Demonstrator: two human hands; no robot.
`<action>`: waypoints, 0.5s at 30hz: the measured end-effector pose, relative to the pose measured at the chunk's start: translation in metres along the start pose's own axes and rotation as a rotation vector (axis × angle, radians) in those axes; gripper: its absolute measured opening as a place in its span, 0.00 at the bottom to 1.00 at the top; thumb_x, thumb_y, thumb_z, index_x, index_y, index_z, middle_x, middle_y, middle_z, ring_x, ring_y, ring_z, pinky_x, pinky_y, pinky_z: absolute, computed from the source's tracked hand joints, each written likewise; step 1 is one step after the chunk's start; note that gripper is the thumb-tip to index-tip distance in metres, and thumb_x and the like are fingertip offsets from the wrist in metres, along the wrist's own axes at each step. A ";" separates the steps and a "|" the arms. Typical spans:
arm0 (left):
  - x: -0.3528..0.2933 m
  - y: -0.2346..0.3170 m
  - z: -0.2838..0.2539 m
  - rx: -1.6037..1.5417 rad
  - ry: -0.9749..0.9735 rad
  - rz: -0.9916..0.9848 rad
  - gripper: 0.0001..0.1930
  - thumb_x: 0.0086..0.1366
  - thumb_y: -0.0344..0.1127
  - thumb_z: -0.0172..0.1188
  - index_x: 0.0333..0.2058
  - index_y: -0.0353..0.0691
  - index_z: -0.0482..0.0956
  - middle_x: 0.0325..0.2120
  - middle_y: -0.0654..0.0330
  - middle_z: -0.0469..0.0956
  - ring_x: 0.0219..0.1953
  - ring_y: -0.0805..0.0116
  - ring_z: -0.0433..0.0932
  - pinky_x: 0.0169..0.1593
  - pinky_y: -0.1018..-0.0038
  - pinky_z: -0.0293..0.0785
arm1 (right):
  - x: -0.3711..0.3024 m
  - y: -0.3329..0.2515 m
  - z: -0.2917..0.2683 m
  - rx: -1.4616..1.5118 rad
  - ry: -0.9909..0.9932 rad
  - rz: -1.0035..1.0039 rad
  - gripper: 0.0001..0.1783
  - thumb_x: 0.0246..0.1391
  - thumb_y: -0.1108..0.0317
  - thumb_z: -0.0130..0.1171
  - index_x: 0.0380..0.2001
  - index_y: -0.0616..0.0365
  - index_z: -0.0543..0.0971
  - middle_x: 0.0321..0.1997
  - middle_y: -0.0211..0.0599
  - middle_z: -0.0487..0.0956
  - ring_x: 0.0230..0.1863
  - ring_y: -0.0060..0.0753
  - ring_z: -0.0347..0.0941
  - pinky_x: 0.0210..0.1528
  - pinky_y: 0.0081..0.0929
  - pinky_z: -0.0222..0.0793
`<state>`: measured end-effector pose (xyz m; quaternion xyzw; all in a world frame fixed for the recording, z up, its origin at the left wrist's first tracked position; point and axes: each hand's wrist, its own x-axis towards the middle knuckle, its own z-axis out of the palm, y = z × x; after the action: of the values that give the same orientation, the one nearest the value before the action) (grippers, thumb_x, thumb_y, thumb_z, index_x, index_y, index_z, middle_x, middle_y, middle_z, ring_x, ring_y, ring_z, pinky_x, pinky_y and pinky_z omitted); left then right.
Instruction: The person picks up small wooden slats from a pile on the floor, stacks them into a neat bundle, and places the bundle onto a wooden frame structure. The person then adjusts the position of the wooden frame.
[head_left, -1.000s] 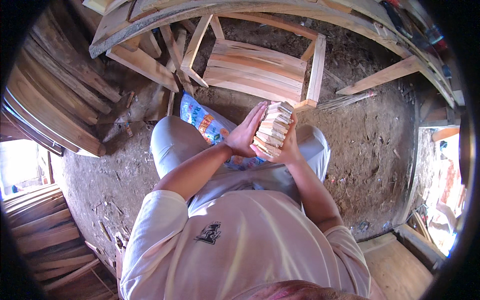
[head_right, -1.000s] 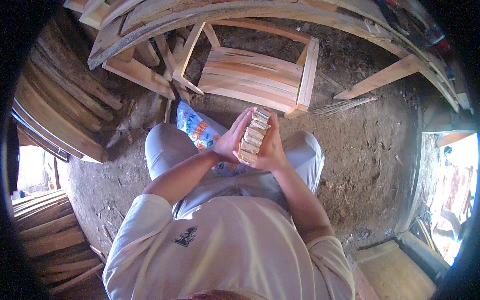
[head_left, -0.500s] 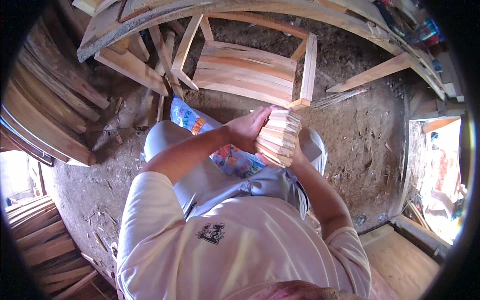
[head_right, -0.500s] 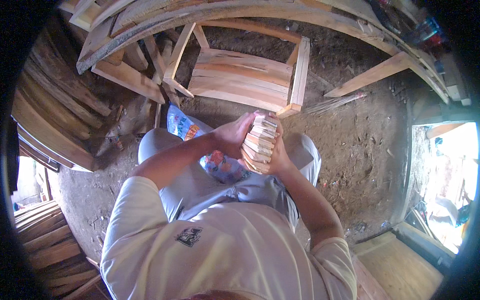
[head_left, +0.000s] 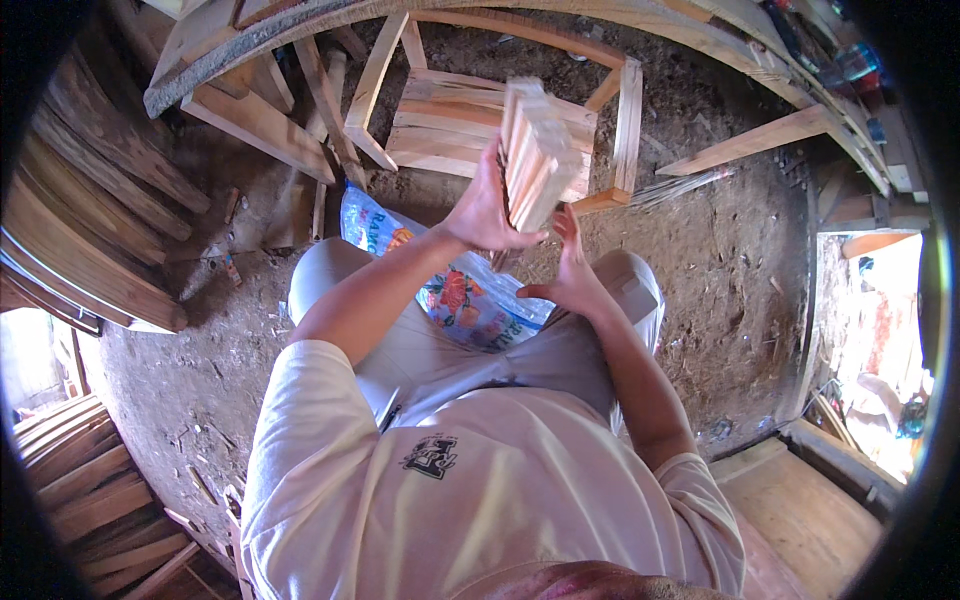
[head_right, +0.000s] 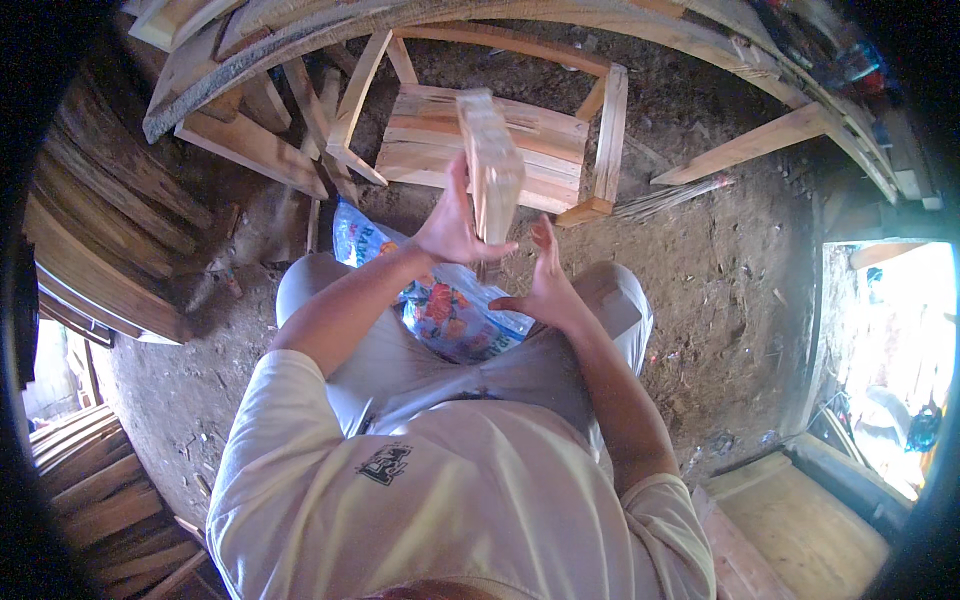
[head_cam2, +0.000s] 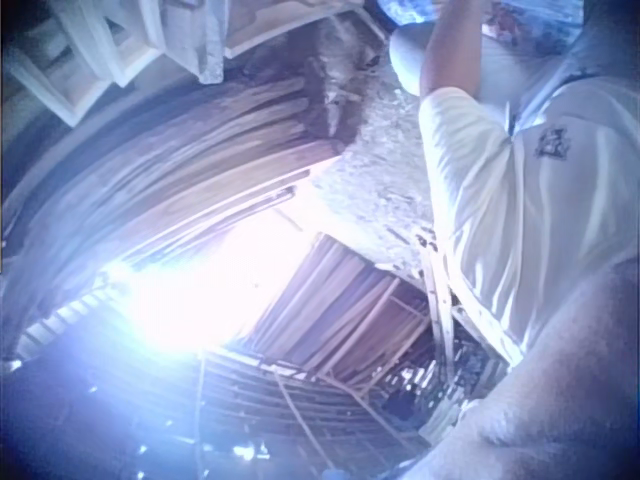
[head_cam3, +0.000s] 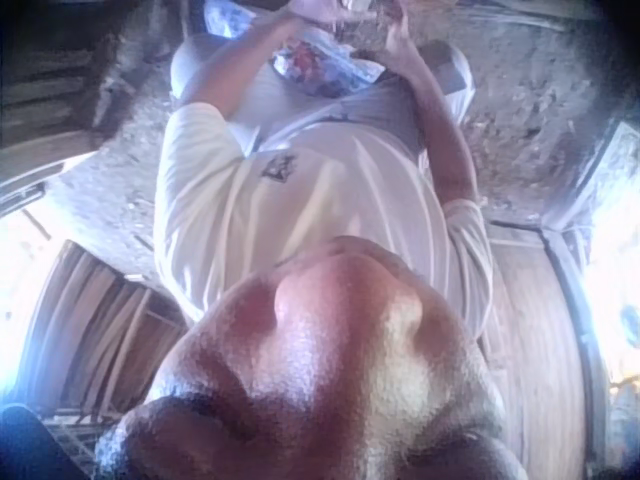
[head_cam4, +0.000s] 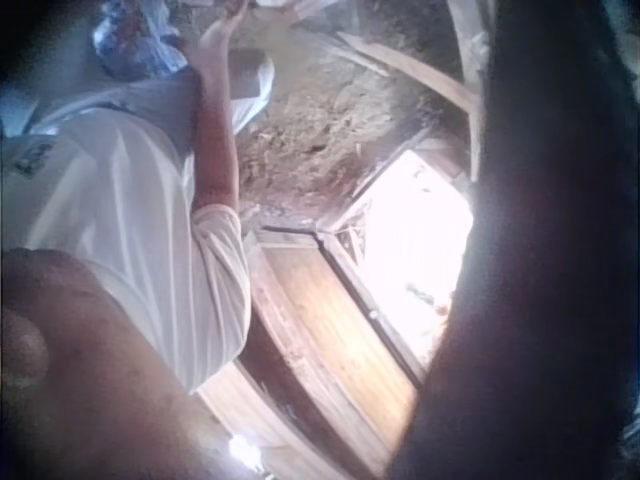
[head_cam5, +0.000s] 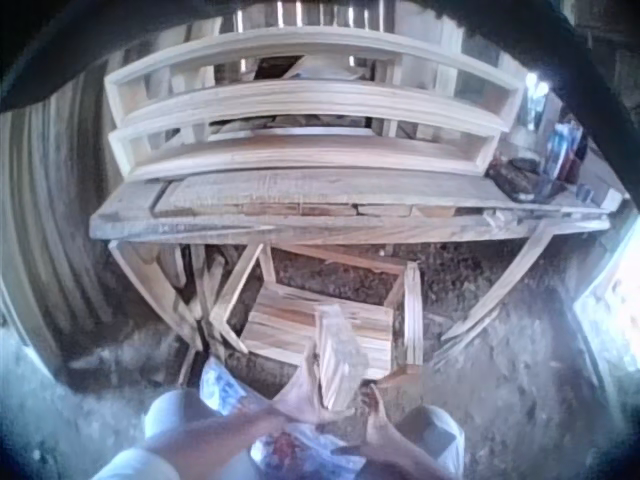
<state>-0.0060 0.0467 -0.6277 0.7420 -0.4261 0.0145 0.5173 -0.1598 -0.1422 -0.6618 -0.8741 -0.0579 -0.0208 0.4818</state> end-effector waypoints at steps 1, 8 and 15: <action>0.004 -0.002 -0.005 -0.037 0.050 -0.024 0.78 0.41 0.48 0.86 0.73 0.30 0.29 0.70 0.38 0.51 0.74 0.46 0.54 0.76 0.55 0.54 | 0.002 -0.002 0.003 -0.003 -0.039 0.026 0.90 0.28 0.43 0.88 0.77 0.68 0.33 0.78 0.66 0.50 0.78 0.61 0.53 0.78 0.52 0.54; 0.022 -0.019 -0.021 -0.222 0.254 -0.282 0.73 0.47 0.41 0.84 0.72 0.37 0.26 0.66 0.45 0.55 0.71 0.51 0.59 0.72 0.56 0.59 | 0.016 -0.007 0.019 -0.095 -0.103 0.149 0.82 0.33 0.47 0.87 0.78 0.62 0.40 0.76 0.67 0.56 0.76 0.64 0.58 0.76 0.50 0.60; 0.032 -0.060 -0.015 -0.510 0.364 -0.702 0.63 0.50 0.40 0.82 0.68 0.32 0.37 0.59 0.42 0.65 0.64 0.52 0.68 0.68 0.61 0.66 | 0.030 -0.018 0.021 -0.179 -0.158 0.434 0.74 0.40 0.47 0.83 0.77 0.60 0.44 0.72 0.64 0.65 0.69 0.64 0.68 0.66 0.51 0.72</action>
<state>0.0593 0.0444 -0.6508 0.6759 -0.0418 -0.1363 0.7231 -0.1325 -0.1123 -0.6549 -0.9043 0.0958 0.1467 0.3894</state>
